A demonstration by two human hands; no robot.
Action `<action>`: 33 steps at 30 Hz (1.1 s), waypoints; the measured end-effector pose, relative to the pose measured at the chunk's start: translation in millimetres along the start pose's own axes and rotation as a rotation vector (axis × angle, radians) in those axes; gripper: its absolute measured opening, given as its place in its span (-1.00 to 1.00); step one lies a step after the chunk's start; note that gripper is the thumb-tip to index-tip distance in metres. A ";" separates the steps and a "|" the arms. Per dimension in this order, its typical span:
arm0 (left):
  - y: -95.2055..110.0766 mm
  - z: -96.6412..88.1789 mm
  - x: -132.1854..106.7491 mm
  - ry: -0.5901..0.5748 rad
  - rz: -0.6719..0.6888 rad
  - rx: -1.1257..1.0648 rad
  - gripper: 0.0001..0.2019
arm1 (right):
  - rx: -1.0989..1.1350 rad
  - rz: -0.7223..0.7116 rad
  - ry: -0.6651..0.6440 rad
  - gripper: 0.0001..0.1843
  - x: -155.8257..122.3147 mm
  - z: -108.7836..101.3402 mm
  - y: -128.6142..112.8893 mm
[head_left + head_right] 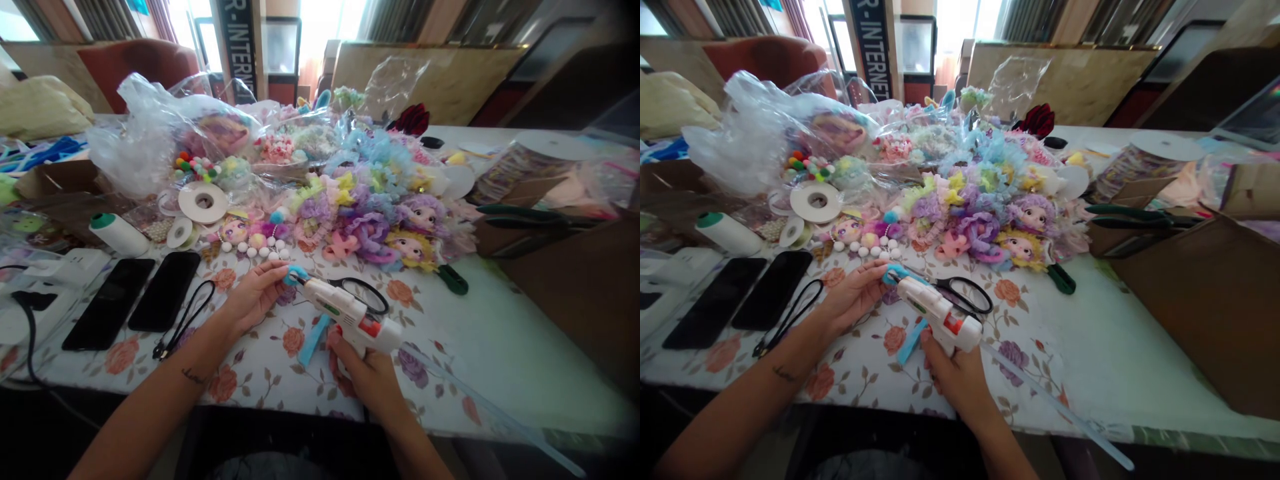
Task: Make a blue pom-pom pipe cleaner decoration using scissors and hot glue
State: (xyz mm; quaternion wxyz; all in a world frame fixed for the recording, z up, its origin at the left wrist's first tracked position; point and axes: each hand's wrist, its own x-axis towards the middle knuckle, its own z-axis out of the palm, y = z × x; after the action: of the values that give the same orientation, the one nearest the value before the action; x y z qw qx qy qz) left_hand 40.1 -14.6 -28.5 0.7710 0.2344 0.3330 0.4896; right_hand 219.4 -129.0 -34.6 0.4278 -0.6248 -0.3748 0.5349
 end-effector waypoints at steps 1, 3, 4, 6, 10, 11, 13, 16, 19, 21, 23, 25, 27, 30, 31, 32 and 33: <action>-0.1 0.3 -0.2 0.004 0.001 0.000 -0.88 | -0.005 -0.003 -0.006 -0.60 0.3 -0.4 0.7; -0.1 0.5 -0.2 0.006 0.002 -0.007 -0.88 | -0.018 -0.011 -0.018 -0.61 0.8 -1.4 2.0; 0.0 0.4 0.0 0.006 0.004 -0.010 -0.89 | -0.030 -0.015 -0.022 -0.60 1.0 -1.9 2.4; 0.5 -0.1 0.4 0.002 0.006 -0.014 -0.89 | -0.058 -0.021 -0.023 -0.57 1.0 -2.4 2.6; 1.5 -1.2 0.9 0.008 0.010 -0.035 -0.91 | -0.031 -0.008 -0.011 -0.59 -0.2 -1.3 0.3; 1.6 -1.4 0.8 0.012 0.010 -0.043 -0.92 | -0.012 0.000 -0.005 -0.60 -0.5 -0.8 -0.5; 1.5 -1.5 0.4 0.011 0.004 -0.046 -0.92 | 0.011 0.011 0.010 -0.59 -0.8 0.0 -1.3; 0.9 -1.2 -0.1 0.010 -0.008 -0.032 -0.93 | 0.010 0.005 0.009 -0.57 -0.1 0.0 0.0; 0.9 -0.7 0.2 0.028 -0.013 -0.033 -0.93 | -0.009 -0.020 -0.018 -0.58 0.8 -0.9 2.5; 1.6 -0.1 0.5 0.044 -0.009 -0.047 -0.93 | -0.017 -0.022 -0.016 -0.59 0.7 -1.1 2.9; 2.7 0.7 0.6 0.061 -0.008 -0.064 -0.93 | -0.009 -0.016 -0.004 -0.59 0.2 -0.8 2.1; 3.2 1.6 0.5 0.068 -0.014 -0.071 -0.93 | 0.009 -0.007 0.006 -0.58 -0.2 -0.2 1.3; 3.0 2.2 0.4 0.070 -0.023 -0.069 -0.94 | 0.014 -0.004 0.003 -0.57 0.1 -0.2 1.7; 1.6 2.0 0.5 0.066 -0.029 -0.068 -0.95 | -0.011 -0.017 -0.019 -0.56 1.7 -1.5 4.9; 1.2 1.7 0.6 0.061 -0.029 -0.068 -0.96 | -0.024 -0.021 -0.024 -0.56 2.3 -2.1 6.1; 1.0 1.3 0.7 0.055 -0.028 -0.070 -0.96 | -0.034 -0.022 -0.026 -0.57 2.7 -2.6 7.0; 0.9 0.9 0.7 0.050 -0.026 -0.074 -0.96 | -0.038 -0.022 -0.026 -0.58 2.9 -2.9 7.5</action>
State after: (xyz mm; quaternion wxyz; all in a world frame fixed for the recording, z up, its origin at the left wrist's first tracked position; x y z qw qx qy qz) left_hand 40.5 -13.6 -27.5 0.7769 0.1892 0.3369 0.4971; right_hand 222.8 -129.3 -42.5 0.4167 -0.6219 -0.3972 0.5309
